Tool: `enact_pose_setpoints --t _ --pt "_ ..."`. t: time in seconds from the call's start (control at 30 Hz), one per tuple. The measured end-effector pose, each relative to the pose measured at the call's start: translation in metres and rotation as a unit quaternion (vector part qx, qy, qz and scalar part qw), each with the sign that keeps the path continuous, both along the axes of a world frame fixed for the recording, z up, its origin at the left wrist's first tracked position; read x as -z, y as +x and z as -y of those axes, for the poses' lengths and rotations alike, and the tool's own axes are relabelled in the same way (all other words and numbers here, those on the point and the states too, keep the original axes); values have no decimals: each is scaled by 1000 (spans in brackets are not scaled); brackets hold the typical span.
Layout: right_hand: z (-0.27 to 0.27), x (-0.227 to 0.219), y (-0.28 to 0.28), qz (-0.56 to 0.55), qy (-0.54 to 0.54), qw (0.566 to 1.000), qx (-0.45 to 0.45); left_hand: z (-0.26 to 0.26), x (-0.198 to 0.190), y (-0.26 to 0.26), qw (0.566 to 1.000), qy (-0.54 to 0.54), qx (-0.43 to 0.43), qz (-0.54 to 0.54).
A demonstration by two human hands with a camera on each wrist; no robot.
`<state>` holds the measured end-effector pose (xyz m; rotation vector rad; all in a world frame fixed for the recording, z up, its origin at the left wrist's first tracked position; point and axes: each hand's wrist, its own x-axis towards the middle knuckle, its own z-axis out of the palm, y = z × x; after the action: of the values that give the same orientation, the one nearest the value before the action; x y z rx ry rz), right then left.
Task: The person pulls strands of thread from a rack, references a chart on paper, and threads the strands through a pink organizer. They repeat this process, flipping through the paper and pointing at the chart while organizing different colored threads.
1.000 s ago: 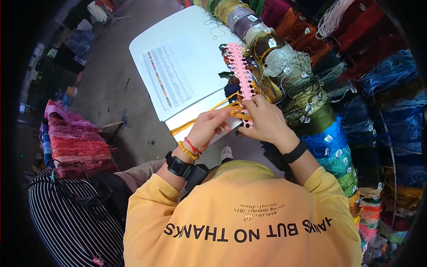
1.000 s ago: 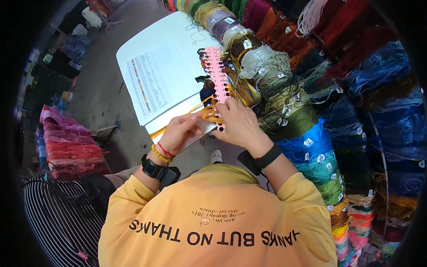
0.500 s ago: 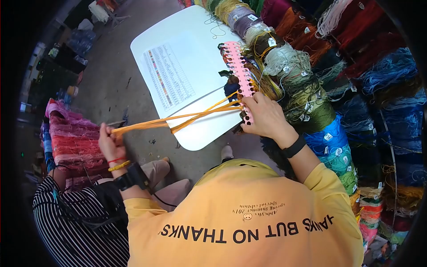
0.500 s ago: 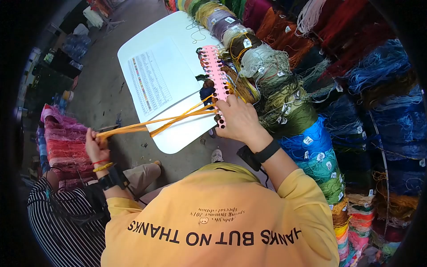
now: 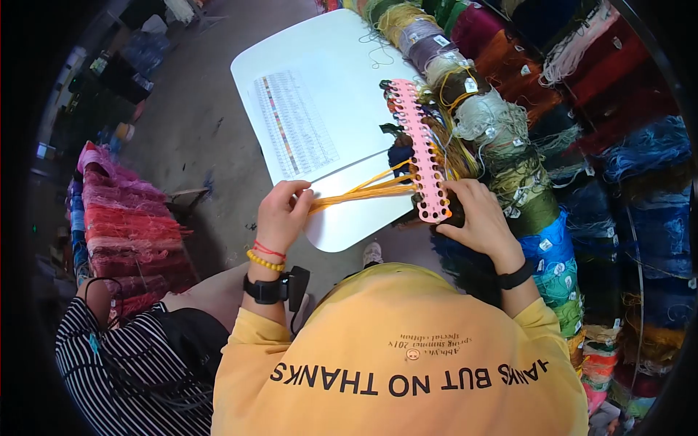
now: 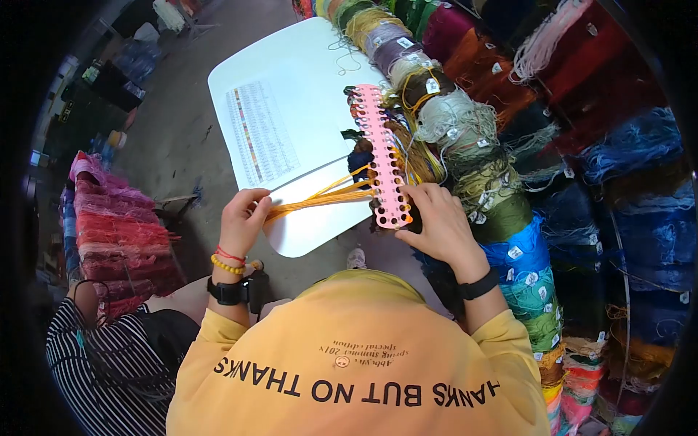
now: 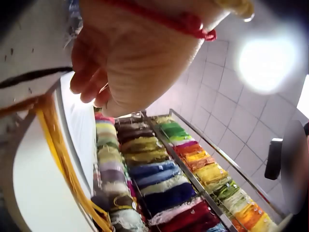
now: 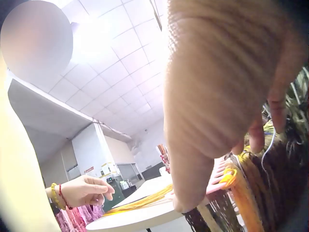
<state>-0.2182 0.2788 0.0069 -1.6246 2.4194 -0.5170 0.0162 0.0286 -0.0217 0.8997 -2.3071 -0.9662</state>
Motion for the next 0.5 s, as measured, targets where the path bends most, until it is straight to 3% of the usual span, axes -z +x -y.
enact_pose_setpoints --t 0.13,0.5 --pt "4 -1 1 19 -9 1000 6 18 -3 -9 997 -71 1 9" --pt "27 1 0 39 -83 996 22 86 0 -15 990 -102 -67 67"
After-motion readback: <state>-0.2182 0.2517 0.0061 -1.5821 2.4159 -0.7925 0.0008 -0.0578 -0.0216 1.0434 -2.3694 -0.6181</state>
